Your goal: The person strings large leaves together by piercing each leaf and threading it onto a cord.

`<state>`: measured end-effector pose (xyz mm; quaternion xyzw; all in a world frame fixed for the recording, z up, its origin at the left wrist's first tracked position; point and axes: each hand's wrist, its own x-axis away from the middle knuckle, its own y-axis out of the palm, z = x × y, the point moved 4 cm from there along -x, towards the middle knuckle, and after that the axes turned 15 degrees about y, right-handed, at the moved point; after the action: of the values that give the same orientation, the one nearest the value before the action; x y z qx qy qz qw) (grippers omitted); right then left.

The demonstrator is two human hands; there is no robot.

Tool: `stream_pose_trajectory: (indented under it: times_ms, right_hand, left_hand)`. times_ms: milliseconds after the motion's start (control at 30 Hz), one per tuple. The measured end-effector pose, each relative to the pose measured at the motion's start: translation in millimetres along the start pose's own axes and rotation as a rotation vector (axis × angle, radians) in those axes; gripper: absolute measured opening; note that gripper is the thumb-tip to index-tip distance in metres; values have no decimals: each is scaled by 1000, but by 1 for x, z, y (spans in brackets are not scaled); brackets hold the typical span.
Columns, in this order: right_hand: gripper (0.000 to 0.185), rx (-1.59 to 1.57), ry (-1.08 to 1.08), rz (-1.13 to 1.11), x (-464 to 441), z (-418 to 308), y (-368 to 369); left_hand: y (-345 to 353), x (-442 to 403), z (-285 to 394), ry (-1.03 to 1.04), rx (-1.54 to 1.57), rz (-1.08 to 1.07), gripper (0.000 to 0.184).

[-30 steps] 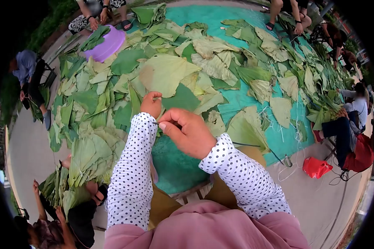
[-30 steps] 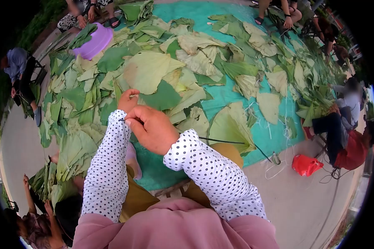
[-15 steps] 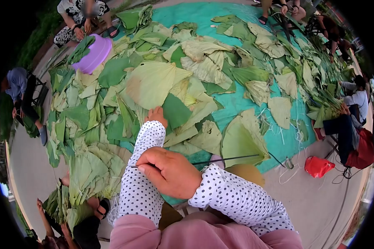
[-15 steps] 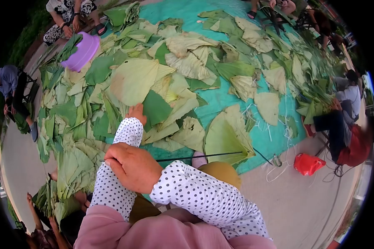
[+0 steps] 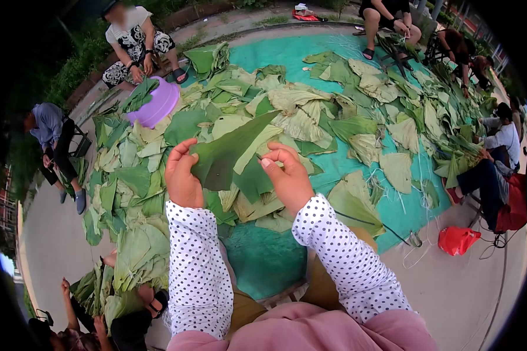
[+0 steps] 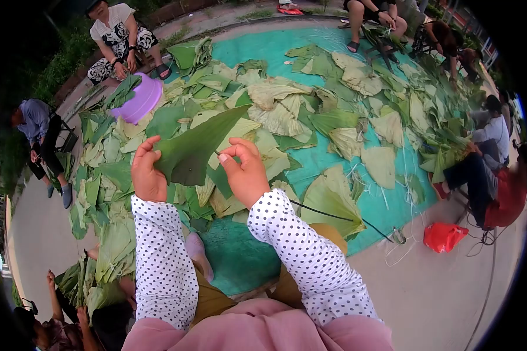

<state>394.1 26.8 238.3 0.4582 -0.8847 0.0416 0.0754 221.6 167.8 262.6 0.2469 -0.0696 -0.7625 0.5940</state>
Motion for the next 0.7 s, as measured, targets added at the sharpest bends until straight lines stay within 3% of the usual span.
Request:
stream_pose_trajectory:
  times_ms: [33,100,167,333,367,433,567,633,700]
  right_hand:
    - [8,1,-18,1,2,-5,-4]
    - [6,565,-474,194,13,-23,-8]
    - [4,596,-476,136,15,-29,-7]
    - [2,926,-710,-2,16,-32,15]
    - [2,928,-706,-20,11,-22,19]
    - [4,827,-462,-317,0,4,35]
    - [6,753,-346,-370,3,9,49]
    - [10,564,-163,-315,-4,10,47]
    - [13,488,-52,-279,-14,14,42]
  left_hand:
    - [-1,7,20,-16,20,-31,28]
    - [-19,10,37,1,8,-104,26]
    - [-35,14,49,11,5,-138,25]
    - [-48,23,68,-6,-81,-276,20]
    - [-46,23,75,-3,-40,-284,20]
    - [-50,23,84,-12,-2,-273,19]
    - [-60,16,90,108,-112,-184,22]
    - [-43,25,122,858,-1091,10,26]
    - [-48,29,123,901,-1119,-40,34]
